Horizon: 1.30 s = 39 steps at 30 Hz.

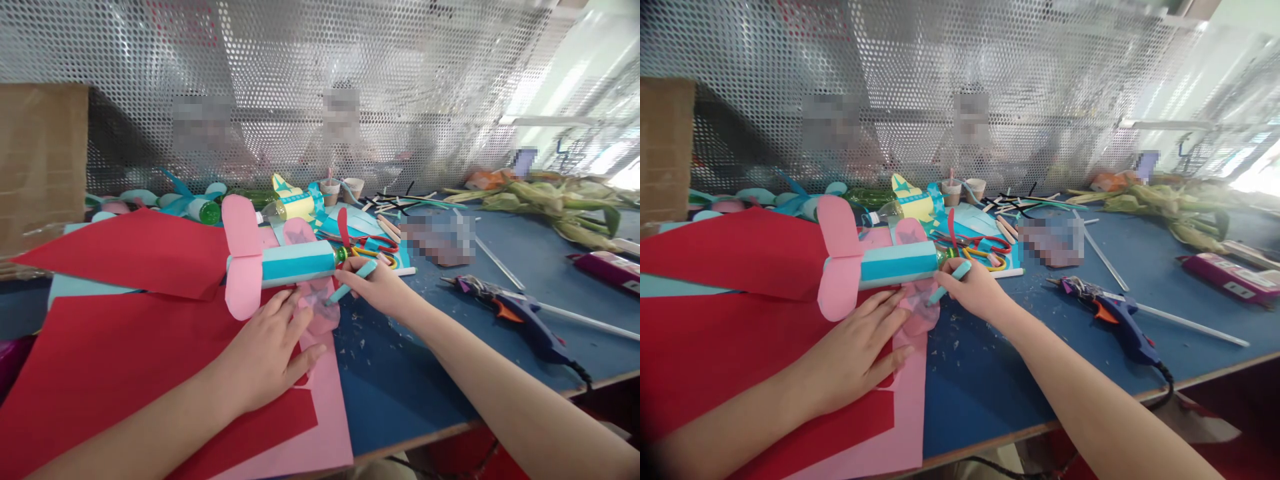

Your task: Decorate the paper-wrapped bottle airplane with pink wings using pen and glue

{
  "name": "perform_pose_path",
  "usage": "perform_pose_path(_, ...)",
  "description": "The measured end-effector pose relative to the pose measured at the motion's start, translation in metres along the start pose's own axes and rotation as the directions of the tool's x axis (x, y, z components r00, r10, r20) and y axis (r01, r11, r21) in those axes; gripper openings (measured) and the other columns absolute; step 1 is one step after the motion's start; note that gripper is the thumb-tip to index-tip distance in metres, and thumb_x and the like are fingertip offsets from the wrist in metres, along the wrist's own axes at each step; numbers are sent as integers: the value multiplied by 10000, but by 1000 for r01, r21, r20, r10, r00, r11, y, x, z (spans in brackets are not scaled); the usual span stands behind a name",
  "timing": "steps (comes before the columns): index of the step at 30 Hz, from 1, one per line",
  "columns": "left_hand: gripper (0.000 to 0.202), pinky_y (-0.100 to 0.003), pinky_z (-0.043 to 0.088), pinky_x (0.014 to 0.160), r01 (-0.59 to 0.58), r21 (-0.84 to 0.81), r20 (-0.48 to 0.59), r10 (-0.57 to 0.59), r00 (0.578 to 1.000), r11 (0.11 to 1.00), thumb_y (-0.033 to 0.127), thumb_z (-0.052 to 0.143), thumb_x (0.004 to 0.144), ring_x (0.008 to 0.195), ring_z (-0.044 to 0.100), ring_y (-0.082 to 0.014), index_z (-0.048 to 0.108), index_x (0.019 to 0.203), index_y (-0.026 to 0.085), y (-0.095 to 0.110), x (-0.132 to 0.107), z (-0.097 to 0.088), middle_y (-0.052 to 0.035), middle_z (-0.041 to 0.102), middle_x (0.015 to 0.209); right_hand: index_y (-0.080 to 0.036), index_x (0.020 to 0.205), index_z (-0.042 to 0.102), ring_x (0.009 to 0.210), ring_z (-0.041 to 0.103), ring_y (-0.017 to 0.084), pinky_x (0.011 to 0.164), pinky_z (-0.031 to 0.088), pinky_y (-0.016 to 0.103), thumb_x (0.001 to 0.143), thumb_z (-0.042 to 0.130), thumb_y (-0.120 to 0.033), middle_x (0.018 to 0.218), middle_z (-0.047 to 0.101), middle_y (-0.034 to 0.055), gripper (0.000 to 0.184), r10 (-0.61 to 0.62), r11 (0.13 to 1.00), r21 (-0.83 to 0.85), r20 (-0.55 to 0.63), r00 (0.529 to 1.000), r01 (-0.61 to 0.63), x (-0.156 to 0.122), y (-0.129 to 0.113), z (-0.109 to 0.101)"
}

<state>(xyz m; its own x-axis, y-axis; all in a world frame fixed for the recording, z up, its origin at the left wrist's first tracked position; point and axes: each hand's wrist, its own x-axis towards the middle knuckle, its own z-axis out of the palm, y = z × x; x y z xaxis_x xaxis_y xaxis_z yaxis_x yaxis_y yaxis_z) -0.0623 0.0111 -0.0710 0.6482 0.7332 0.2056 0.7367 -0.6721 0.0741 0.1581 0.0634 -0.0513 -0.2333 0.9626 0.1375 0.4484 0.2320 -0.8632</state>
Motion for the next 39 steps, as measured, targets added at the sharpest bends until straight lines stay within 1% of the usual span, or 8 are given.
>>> perform_pose_path(8,572,-536,409,1034,-9,23,-25,10,1000,1000,555,322,947,1327,389,-349,502,1306,148,-2,-2,5,-171,444,1450,-205,555,429,475,385,99,500,293,250,785,519,-348,466,453,-60,286,-16,1000,-6,3,1000,16,1,1,0)
perform_pose_path(11,564,-540,413,1030,-12,14,-26,12,1000,1000,552,328,947,1330,385,-350,498,1308,154,-2,-2,3,-167,428,1462,-207,542,413,472,383,102,507,293,253,777,512,-318,447,427,-63,278,-1,1000,-12,-15,1000,1,1,1,1)
perform_pose_path(14,565,-540,409,1034,-15,8,-20,16,1000,1000,549,331,947,1331,384,-352,497,1309,149,-1,-2,2,-170,419,1468,-206,553,426,488,403,106,524,312,253,782,519,-341,465,457,-57,282,-11,1000,-10,-17,1000,11,0,1,1)
perform_pose_path(18,565,-542,411,1032,-14,3,-8,14,1000,1000,549,339,944,1325,394,-360,519,1286,137,0,1,-2,-182,443,1448,-209,542,413,475,394,104,512,307,251,784,516,-344,450,437,-59,295,-9,1000,-22,-18,1000,9,0,0,1)
perform_pose_path(22,557,-550,422,1019,-11,-7,2,11,1000,1000,549,337,944,1313,408,-361,524,1276,143,1,2,-3,-181,457,1437,-206,558,433,484,410,103,519,324,250,804,519,-387,480,478,-50,318,-23,1000,-15,8,1000,23,0,-2,1)
perform_pose_path(30,552,-530,425,1020,-26,24,-26,27,999,999,544,336,948,1325,392,-348,514,1274,137,-1,0,1,-183,458,1435,-207,560,432,475,386,102,506,301,252,796,522,-361,464,449,-58,297,-40,999,-8,21,999,41,0,1,2)
perform_pose_path(34,542,-528,423,1025,-17,15,-30,18,999,1000,543,337,947,1327,392,-342,519,1273,150,0,-1,0,-172,446,1448,-213,545,406,479,381,106,513,304,254,772,513,-344,459,426,-61,283,-29,1000,-10,-31,999,29,1,1,1)
perform_pose_path(39,542,-541,422,1021,-13,2,-21,13,1000,1000,540,329,948,1320,400,-345,512,1292,165,0,-1,0,-161,461,1439,-214,538,411,484,371,111,508,296,256,748,503,-328,454,410,-62,256,-16,1000,-18,-38,999,15,1,0,1)
